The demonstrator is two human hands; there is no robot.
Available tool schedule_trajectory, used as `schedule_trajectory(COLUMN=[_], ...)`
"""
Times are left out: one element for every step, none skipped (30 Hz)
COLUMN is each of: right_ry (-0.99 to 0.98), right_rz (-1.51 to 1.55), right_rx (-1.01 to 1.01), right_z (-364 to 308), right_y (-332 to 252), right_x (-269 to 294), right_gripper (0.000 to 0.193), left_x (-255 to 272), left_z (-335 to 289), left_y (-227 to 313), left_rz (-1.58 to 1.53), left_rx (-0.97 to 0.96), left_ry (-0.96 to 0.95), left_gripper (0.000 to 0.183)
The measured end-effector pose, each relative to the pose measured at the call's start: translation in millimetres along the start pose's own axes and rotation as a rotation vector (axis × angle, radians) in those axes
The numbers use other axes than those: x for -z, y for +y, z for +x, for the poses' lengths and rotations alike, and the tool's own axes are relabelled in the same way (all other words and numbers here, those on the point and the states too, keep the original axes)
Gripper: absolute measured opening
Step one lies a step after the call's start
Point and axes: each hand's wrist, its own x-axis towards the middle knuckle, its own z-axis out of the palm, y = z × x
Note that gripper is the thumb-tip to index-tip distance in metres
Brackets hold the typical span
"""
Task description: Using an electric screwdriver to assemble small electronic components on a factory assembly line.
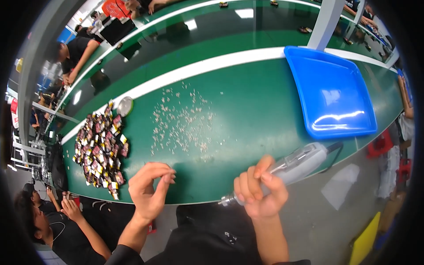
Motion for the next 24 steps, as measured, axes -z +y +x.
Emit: schedule_trajectory(right_ry=[0.004, -0.027, -0.004, -0.008, -0.012, -0.045, -0.028, -0.027, -0.027, -0.019, -0.012, -0.017, -0.027, -0.025, -0.029, -0.032, -0.031, -0.039, -0.048, -0.048, -0.018, 0.012, 0.012, 0.013], right_rz=[-0.007, 0.004, -0.01, 0.053, 0.116, 0.126, 0.116, 0.129, 0.142, 0.132, 0.131, 0.126, 0.121, 0.119, 0.138, 0.159, 0.159, 0.162, 0.164, 0.163, 0.139, 0.116, 0.118, 0.104], right_rx=[0.029, 0.049, 0.033, 0.089, 0.147, 0.173, 0.166, 0.201, 0.236, 0.248, 0.242, 0.253, 0.266, 0.264, 0.248, 0.234, 0.235, 0.237, 0.237, 0.234, 0.252, 0.268, 0.264, 0.264], right_z=[0, -1, -3, -4, -4, -6, -5, -3, -2, -2, -3, -3, -3, -5, -7, -9, -10, -10, -10, -9, -8, -7, -7, -7], right_y=[0, -1, -1, -1, -1, -4, -5, -6, -7, -7, -6, -6, -6, -6, -6, -6, -7, -7, -6, -6, -5, -4, -3, -3], right_x=[-4, -7, -13, -22, -29, -34, -40, -46, -50, -52, -52, -53, -53, -52, -50, -48, -47, -46, -47, -48, -50, -52, -52, -52], right_gripper=[0.012, 0.012, 0.012, 0.012, 0.013, 0.012, 0.012, 0.011, 0.011, 0.011, 0.011, 0.011, 0.01, 0.01, 0.011, 0.013, 0.013, 0.013, 0.013, 0.013, 0.01, 0.009, 0.009, 0.009], left_x=[-6, -10, -15, -19, -22, -24, -26, -28, -29, -30, -31, -31, -31, -30, -30, -32, -34, -35, -34, -33, -33, -32, -31, -30], left_z=[-10, -16, -22, -27, -31, -34, -36, -38, -39, -39, -39, -39, -40, -41, -41, -41, -42, -42, -41, -41, -41, -40, -40, -39], left_y=[3, 8, 12, 14, 15, 18, 19, 20, 21, 21, 21, 21, 21, 21, 21, 21, 20, 20, 20, 21, 21, 21, 20, 19], left_rz=[-0.136, -0.251, -0.37, -0.385, -0.499, -0.615, -0.627, -0.695, -0.762, -0.766, -0.784, -0.801, -0.804, -0.806, -0.808, -0.808, -0.829, -0.849, -0.85, -0.834, -0.818, -0.817, -0.776, -0.735], left_rx=[0.055, 0.107, 0.159, 0.184, 0.202, 0.215, 0.232, 0.252, 0.269, 0.28, 0.248, 0.215, 0.218, 0.226, 0.232, 0.233, 0.24, 0.247, 0.248, 0.245, 0.243, 0.245, 0.225, 0.205], left_ry=[-0.008, -0.035, -0.056, -0.056, -0.093, -0.133, -0.133, -0.16, -0.187, -0.184, -0.196, -0.208, -0.206, -0.218, -0.231, -0.231, -0.227, -0.222, -0.219, -0.232, -0.245, -0.241, -0.245, -0.249], left_gripper=[0.011, 0.01, 0.009, 0.009, 0.008, 0.007, 0.007, 0.007, 0.006, 0.006, 0.006, 0.006, 0.006, 0.007, 0.007, 0.007, 0.007, 0.008, 0.008, 0.008, 0.008, 0.008, 0.009, 0.009])
